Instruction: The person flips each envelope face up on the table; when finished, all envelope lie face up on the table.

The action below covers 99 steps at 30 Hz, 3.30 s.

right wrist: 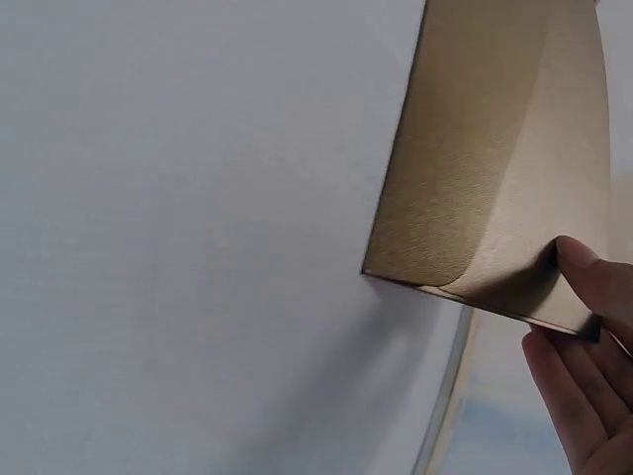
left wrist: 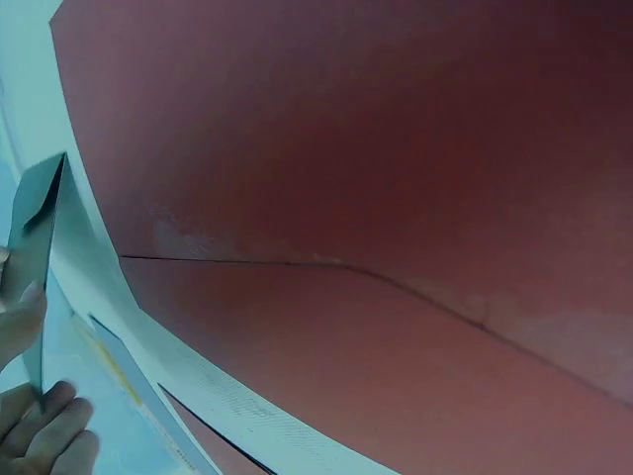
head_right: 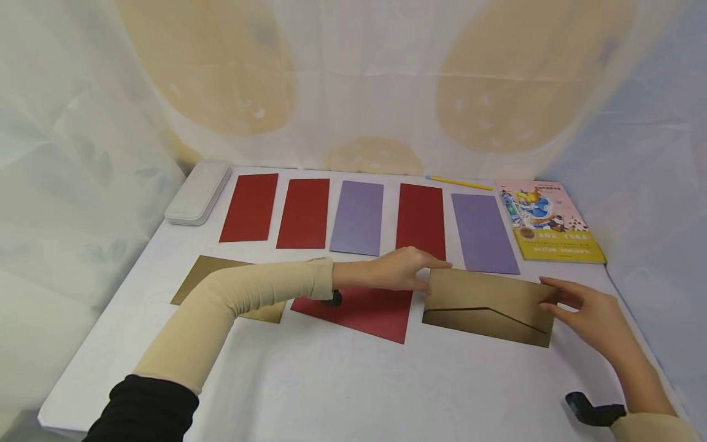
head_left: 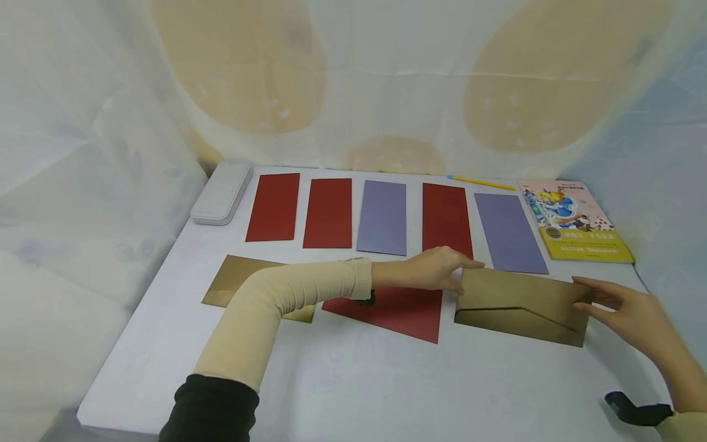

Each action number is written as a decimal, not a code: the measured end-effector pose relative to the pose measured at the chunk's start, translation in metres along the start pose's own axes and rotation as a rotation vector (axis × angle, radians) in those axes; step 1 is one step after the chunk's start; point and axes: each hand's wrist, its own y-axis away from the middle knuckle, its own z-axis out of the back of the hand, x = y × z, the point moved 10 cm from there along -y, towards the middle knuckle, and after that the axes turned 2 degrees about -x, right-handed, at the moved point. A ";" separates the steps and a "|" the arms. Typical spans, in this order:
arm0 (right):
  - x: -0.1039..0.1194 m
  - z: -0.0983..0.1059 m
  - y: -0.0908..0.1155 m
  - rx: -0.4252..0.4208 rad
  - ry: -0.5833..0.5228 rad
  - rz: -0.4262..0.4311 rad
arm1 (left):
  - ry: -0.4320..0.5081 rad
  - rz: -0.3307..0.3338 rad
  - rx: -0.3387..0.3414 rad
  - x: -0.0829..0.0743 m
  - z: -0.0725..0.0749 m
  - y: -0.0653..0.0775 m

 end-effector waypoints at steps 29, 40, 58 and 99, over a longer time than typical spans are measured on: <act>-0.008 -0.036 0.006 0.155 0.014 -0.015 | -0.029 -0.001 0.135 0.009 -0.030 -0.001; 0.016 -0.040 0.017 0.169 0.100 0.104 | -0.051 -0.145 0.253 -0.012 -0.039 0.013; 0.007 -0.039 0.012 0.175 0.068 0.074 | 0.011 -0.126 0.226 -0.012 -0.041 0.012; 0.002 -0.045 -0.064 0.302 0.001 -0.069 | -0.065 0.081 0.212 0.009 -0.034 -0.077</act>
